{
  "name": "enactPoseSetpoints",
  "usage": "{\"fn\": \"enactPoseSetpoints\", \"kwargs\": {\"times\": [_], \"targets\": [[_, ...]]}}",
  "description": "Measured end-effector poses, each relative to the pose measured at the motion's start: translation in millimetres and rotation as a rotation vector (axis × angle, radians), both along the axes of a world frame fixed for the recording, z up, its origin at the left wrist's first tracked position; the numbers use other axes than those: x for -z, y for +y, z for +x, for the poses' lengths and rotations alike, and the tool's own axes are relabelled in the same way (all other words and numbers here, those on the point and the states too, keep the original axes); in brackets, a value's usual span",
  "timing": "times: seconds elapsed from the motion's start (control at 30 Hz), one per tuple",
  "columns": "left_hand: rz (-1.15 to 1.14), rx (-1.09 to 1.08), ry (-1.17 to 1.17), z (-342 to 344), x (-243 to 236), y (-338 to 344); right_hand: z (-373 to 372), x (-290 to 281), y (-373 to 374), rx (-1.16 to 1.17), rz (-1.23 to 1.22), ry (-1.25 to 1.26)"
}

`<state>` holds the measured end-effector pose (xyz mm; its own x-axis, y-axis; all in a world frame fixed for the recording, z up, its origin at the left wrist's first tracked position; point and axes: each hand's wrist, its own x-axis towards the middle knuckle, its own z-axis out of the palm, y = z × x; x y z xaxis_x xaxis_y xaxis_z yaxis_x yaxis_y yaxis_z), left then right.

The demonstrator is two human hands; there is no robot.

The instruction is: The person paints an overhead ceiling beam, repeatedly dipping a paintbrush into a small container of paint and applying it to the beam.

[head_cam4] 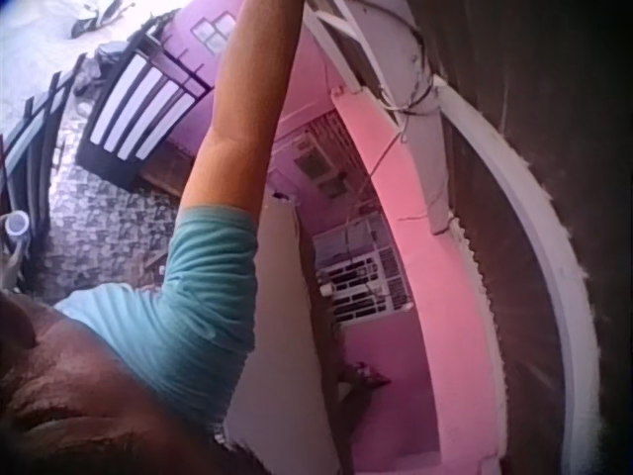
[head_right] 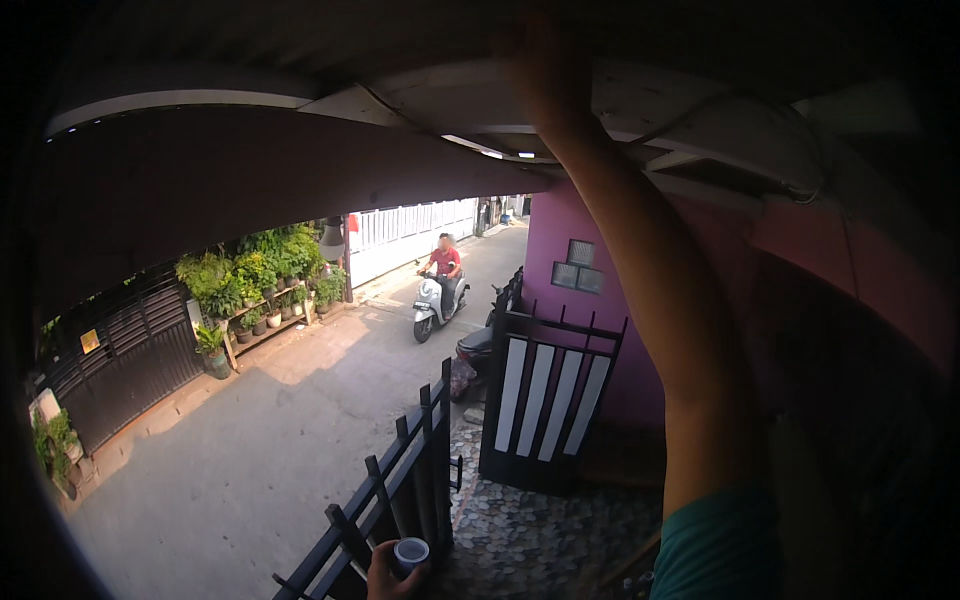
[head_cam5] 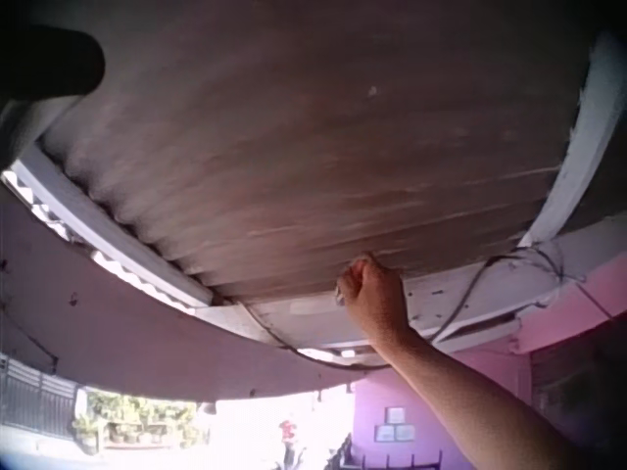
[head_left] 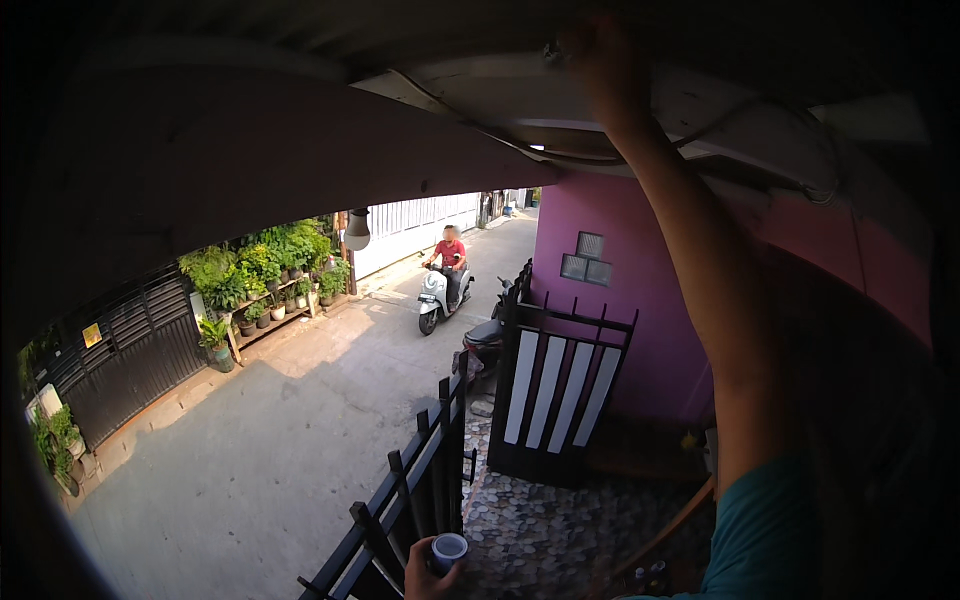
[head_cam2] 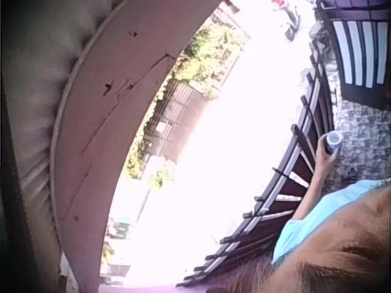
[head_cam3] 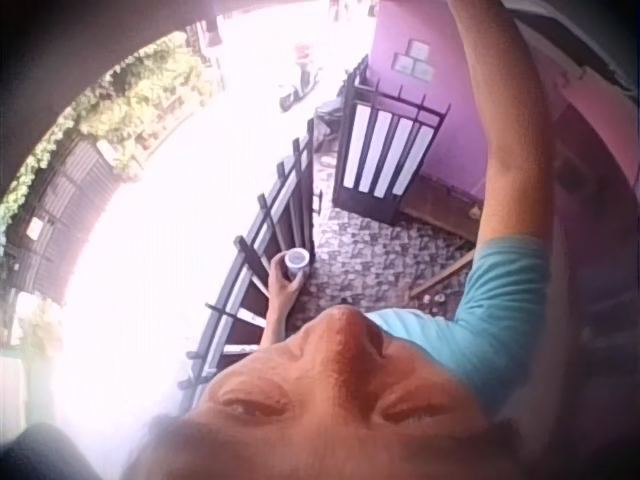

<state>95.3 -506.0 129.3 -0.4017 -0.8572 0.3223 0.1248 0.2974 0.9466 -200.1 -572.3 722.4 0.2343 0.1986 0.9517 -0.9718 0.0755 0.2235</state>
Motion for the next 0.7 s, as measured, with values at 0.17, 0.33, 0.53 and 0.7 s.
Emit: {"fn": "enactPoseSetpoints", "kwargs": {"times": [0.17,0.33,0.53,0.7], "targets": [[-0.006,0.123,0.025,-23,-9,-6,1,0,-49,0.008,-0.158,0.257],[-0.051,0.13,-0.012,-32,10,-7,-6,3,-36,-0.104,0.09,0.028],[-0.021,0.184,-0.037,-34,-9,-4,-55,-6,61,0.109,0.028,-0.135],[-0.056,0.186,-0.047,-34,-10,-7,-27,11,78,0.438,-0.052,0.09]]}}
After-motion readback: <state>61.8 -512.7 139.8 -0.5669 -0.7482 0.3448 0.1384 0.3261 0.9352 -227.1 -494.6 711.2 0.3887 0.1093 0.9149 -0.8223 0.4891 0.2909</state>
